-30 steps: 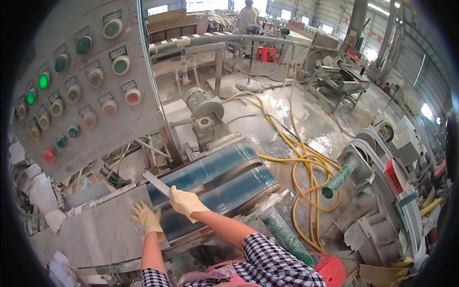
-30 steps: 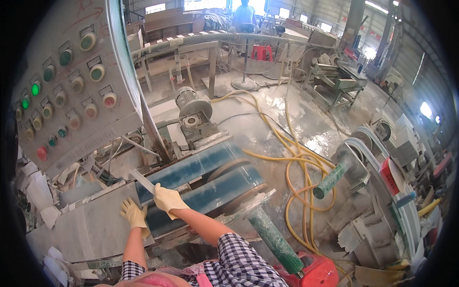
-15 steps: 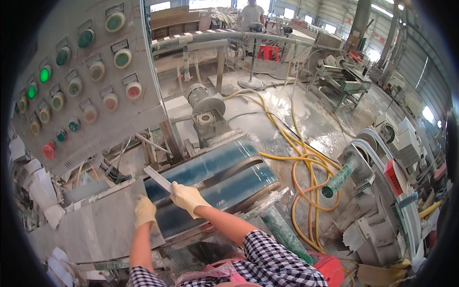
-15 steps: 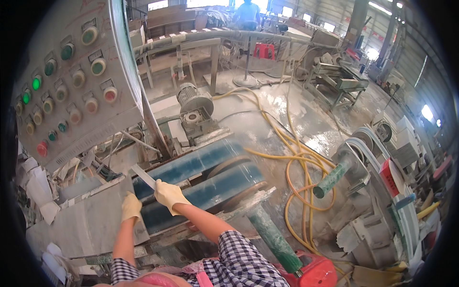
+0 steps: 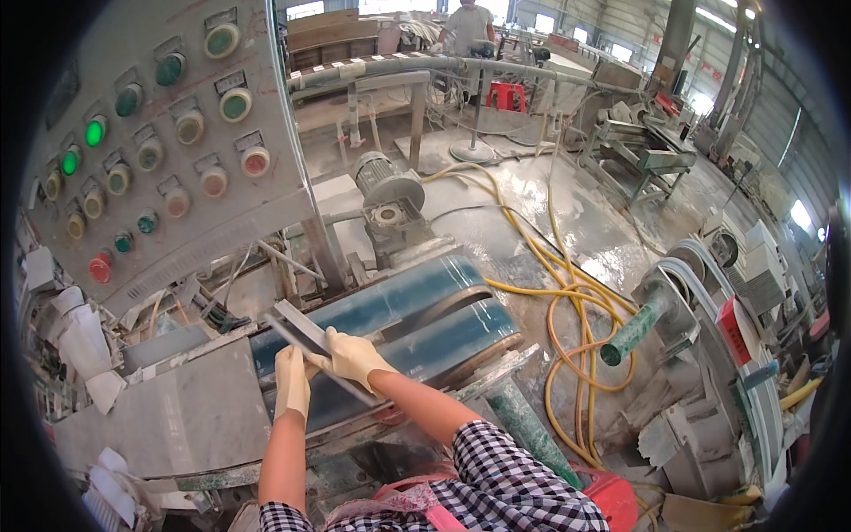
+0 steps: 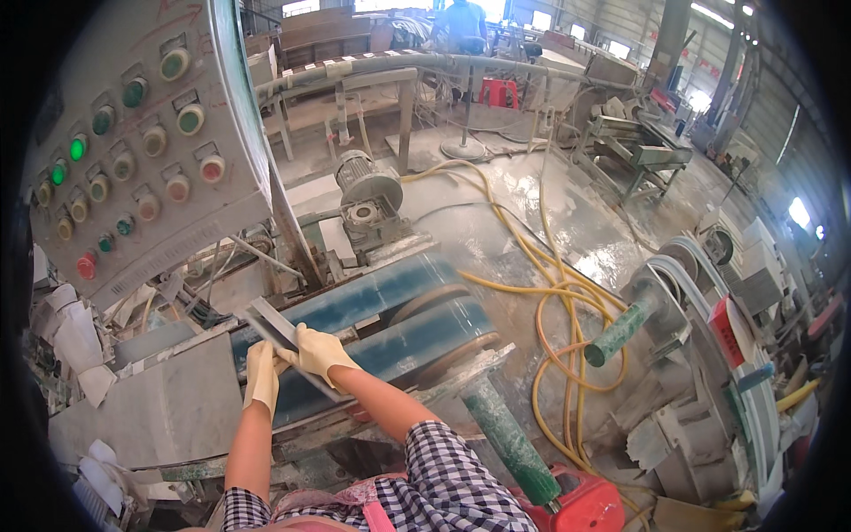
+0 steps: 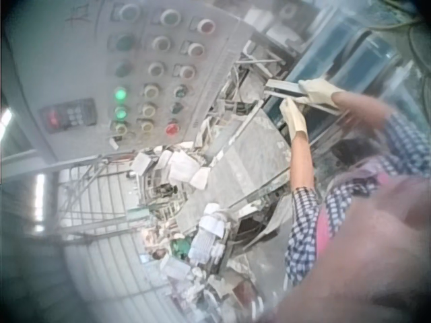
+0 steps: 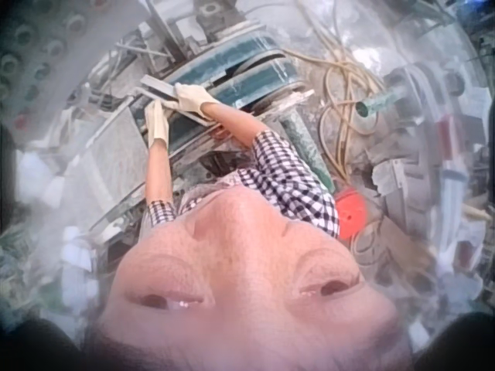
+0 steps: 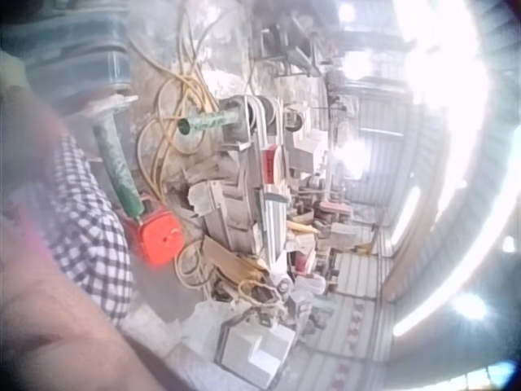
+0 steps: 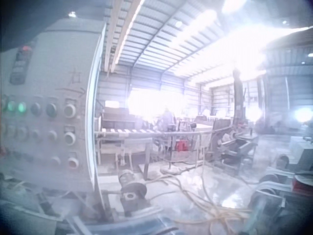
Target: The person repeatedly picks up rectangular stone slabs, places them on a belt sander, and rubs them against the moving belt to smooth the surfaces. After each pass, the person stacks the finished slabs on a nearby table.
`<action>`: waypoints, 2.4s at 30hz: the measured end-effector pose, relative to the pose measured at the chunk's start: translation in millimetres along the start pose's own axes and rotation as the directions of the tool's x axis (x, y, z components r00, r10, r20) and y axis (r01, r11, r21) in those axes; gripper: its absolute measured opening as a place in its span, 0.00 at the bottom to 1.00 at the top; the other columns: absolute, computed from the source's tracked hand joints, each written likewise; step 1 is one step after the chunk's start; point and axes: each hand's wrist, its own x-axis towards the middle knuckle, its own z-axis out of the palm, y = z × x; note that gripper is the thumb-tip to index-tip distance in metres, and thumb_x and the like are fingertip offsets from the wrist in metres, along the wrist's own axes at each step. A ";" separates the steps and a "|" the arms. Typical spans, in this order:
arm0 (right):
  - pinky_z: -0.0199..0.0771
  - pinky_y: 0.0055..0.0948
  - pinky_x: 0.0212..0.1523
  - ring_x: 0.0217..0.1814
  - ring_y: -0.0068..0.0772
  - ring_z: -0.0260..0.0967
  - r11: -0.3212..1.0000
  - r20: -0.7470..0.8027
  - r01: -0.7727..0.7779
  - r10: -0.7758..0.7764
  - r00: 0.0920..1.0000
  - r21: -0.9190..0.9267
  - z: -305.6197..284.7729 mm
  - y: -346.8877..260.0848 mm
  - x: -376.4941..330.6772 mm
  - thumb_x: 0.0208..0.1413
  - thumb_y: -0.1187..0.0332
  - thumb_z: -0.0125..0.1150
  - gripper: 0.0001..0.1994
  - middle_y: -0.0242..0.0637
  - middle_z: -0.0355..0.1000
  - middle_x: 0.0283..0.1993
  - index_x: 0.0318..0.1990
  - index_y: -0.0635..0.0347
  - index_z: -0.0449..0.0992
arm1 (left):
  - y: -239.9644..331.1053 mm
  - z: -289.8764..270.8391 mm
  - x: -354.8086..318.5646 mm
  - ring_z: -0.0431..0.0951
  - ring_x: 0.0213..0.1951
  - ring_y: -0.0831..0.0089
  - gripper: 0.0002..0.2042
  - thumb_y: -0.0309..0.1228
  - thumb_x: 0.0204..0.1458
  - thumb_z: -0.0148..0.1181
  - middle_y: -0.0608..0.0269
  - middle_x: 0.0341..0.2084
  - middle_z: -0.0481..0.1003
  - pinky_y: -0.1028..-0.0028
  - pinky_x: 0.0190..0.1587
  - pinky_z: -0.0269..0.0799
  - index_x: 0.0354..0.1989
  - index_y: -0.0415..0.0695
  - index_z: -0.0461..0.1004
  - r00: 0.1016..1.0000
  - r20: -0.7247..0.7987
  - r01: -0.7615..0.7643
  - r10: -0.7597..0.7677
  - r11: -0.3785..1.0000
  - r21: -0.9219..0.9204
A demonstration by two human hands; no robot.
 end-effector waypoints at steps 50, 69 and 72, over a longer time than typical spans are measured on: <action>0.79 0.48 0.47 0.48 0.59 0.78 0.990 0.093 -0.140 0.141 0.986 -0.016 -8.4 0.4 -4.8 0.49 0.64 0.67 0.23 0.57 0.78 0.45 0.48 0.68 0.66 | 63.7 -0.9 17.2 0.64 0.69 0.59 0.33 0.21 0.52 0.59 0.51 0.65 0.68 0.60 0.69 0.61 0.70 0.45 0.61 0.831 0.409 -0.357 0.376 -0.202 0.912; 0.76 0.47 0.46 0.46 0.58 0.77 0.817 0.613 0.575 -0.479 0.628 0.050 -15.7 11.9 -12.1 0.40 0.58 0.73 0.36 0.55 0.78 0.43 0.57 0.65 0.68 | 59.5 -36.0 -72.8 0.78 0.48 0.51 0.30 0.51 0.36 0.76 0.47 0.41 0.81 0.55 0.70 0.55 0.42 0.38 0.81 0.915 0.360 -0.386 -0.185 -0.130 0.913; 0.76 0.48 0.46 0.47 0.58 0.77 0.821 0.622 0.570 -0.437 0.650 -0.018 -21.6 9.5 -16.3 0.42 0.59 0.72 0.38 0.55 0.77 0.44 0.61 0.65 0.65 | 49.9 -71.0 -81.8 0.67 0.65 0.52 0.33 0.46 0.48 0.71 0.47 0.59 0.73 0.57 0.71 0.53 0.61 0.42 0.72 0.944 0.323 -0.328 0.066 0.290 0.899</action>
